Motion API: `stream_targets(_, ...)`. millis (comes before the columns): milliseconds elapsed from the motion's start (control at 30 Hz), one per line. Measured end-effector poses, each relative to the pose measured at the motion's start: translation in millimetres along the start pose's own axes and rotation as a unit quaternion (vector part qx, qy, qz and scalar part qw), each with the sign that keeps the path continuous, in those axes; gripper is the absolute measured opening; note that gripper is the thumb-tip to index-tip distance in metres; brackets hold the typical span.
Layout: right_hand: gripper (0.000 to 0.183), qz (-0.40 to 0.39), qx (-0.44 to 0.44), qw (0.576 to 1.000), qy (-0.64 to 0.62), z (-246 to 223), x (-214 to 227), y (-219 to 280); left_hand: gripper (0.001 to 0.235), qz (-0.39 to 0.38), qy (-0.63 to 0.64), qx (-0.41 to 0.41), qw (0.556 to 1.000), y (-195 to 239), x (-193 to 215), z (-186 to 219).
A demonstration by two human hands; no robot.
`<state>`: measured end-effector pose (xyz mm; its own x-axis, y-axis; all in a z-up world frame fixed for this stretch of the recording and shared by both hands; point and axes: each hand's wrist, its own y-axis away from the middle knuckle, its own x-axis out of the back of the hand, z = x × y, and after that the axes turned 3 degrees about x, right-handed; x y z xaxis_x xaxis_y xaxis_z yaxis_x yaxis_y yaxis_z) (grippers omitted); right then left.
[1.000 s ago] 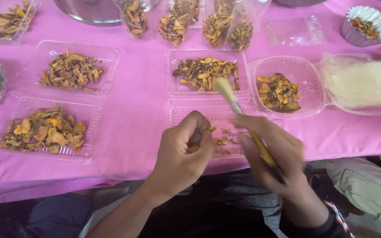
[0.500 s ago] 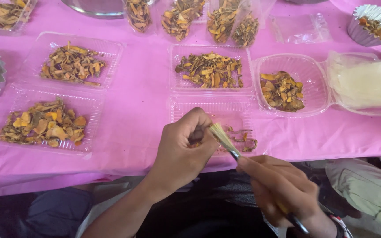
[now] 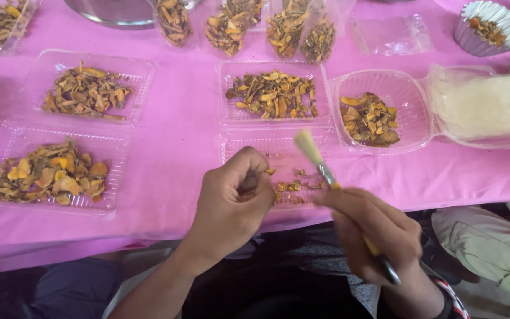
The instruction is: The person uses a small brush to clean dried fruit pieces held in the left hand, sweeping debris into a plastic container. The person repeats this process for multiple pieces, occasionally adjusting the fruit with fingers.
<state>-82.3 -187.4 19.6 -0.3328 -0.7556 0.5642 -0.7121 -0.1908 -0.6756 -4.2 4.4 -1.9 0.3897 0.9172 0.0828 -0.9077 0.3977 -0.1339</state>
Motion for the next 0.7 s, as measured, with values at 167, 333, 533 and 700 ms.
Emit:
stream_targets(167,0.025,-0.012,0.034,0.999,-0.02,20.6,-26.5,-16.2,0.023,-0.042,0.002,0.019,0.999,1.9,-2.8,12.1)
stream_targets(333,0.019,-0.015,0.014,0.998,-0.064,26.6,-24.3,-17.4,0.014,-0.085,-0.033,0.004,0.996,3.3,11.1,8.8)
stream_targets(533,0.013,0.035,0.045,0.99,0.126,91.2,38.3,-16.2,0.004,-0.011,-0.216,-0.123,0.969,-4.8,35.2,-11.7)
stream_targets(700,0.012,-0.074,0.011,0.973,0.218,135.0,60.3,-21.3,0.005,0.015,-0.225,-0.07,0.972,-2.5,40.4,-21.7)
